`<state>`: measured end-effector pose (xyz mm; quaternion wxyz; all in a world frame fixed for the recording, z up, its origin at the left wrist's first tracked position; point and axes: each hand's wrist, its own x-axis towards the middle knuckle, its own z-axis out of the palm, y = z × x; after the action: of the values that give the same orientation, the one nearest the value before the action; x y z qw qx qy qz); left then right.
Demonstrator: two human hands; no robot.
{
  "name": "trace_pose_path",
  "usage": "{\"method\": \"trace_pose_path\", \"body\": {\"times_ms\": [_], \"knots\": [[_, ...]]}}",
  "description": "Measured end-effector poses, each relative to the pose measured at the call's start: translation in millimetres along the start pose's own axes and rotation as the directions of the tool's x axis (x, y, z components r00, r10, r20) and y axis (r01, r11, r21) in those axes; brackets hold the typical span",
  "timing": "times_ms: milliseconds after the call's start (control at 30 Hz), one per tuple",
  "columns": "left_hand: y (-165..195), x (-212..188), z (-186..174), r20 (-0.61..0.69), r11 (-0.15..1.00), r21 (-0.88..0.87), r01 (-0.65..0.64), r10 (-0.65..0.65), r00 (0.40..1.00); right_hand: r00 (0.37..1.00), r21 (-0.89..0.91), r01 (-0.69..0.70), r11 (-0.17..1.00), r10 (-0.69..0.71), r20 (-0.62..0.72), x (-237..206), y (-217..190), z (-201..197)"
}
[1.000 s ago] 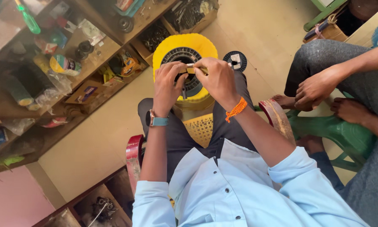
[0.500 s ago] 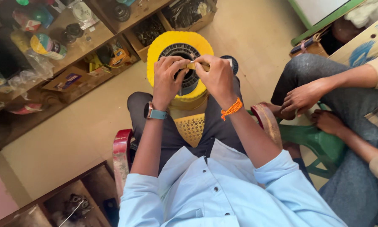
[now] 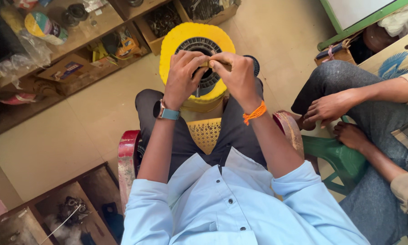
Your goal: The person cuts small strips of beige material with scissors and places them into slots on a circular motor component. They then use a small metal tool to press and adjust the strips within the slots.
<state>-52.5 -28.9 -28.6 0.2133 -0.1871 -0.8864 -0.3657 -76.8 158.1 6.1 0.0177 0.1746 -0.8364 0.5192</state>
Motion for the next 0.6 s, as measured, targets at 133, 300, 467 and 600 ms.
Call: {"method": "trace_pose_path", "body": {"times_ms": [133, 300, 467, 600], "knots": [[-7.5, -1.2, 2.4, 0.012, 0.999, 0.008, -0.047, 0.047, 0.999, 0.991, -0.146, 0.119, 0.982, -0.108, 0.083, -3.8, 12.9, -18.5], [-13.3, -2.4, 5.6, 0.018, 0.998, -0.026, -0.061, 0.061, 0.998, 0.966, -0.355, 0.245, 0.902, -0.258, 0.012, -13.9, 13.4, -46.1], [-10.9, 1.8, 3.5, 0.036, 0.997, -0.037, -0.063, 0.064, 0.997, 0.955, -0.412, 0.285, 0.866, -0.22, 0.199, -11.0, -8.0, -63.0], [-8.3, 5.7, 0.7, 0.057, 0.996, -0.013, -0.085, 0.085, 0.995, 0.935, -0.566, 0.349, 0.747, -0.233, 0.269, -6.9, -22.9, -52.2]]}}
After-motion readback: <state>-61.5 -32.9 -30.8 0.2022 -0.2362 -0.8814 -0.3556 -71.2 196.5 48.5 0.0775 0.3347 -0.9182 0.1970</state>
